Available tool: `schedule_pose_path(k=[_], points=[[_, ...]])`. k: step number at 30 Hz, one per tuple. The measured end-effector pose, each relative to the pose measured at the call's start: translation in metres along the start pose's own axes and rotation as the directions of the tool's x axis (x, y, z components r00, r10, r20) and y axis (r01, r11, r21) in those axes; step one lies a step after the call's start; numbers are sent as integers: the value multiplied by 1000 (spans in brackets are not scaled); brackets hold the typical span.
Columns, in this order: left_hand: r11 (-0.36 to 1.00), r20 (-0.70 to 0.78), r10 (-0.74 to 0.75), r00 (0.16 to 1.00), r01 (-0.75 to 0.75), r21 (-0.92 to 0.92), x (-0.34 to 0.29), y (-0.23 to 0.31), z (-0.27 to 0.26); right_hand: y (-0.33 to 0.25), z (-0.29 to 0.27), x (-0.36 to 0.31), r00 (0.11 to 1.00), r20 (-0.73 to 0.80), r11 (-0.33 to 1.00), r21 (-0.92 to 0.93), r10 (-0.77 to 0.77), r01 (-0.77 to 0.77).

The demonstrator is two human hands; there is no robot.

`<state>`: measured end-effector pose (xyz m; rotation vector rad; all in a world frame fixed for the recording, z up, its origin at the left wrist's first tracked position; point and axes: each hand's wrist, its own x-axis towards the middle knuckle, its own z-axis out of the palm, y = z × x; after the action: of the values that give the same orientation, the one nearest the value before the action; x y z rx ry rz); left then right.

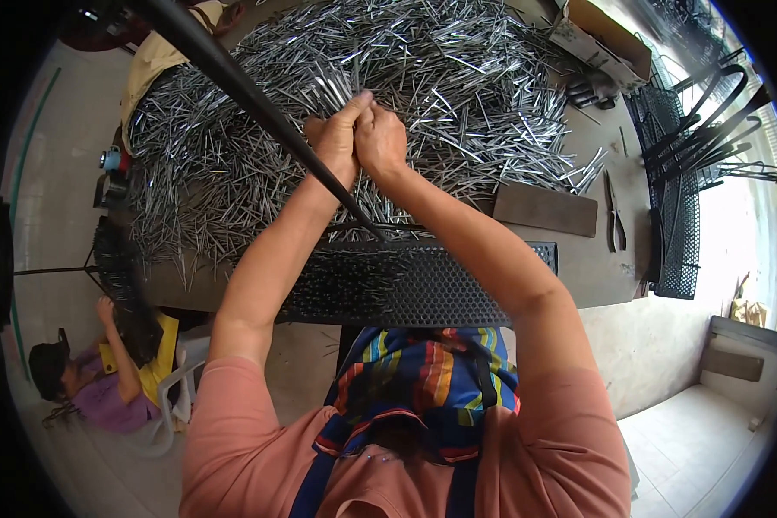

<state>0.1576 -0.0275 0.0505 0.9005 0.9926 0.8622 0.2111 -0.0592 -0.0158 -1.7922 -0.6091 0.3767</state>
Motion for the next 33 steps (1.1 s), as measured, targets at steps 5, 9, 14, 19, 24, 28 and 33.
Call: schedule_pose_path(k=[5,9,14,19,24,28,33], points=[[971,399,-210,892,238,-20,40,-8,-36,6,-46,-11,798,530,806,317,287,-500],[857,681,-413,605,6,515,18,22,-49,-12,-64,-5,734,672,643,521,97,-561],[724,693,-527,492,-166,669,30,36,-75,-19,-54,-3,882,471,543,733,30,-410],[530,579,-388,718,-340,777,50,49,-133,-8,-80,7,956,209,946,208,207,-250],[826,429,133,893,-340,451,91,79,-288,63,-123,-4,962,257,881,-470,89,44],[808,53,480,876,-465,362,58,76,-370,90,-178,-44,983,182,980,-200,18,19],[616,-264,774,576,-587,525,68,-18,-496,56,-190,-94,999,38,984,-175,-1,7]])
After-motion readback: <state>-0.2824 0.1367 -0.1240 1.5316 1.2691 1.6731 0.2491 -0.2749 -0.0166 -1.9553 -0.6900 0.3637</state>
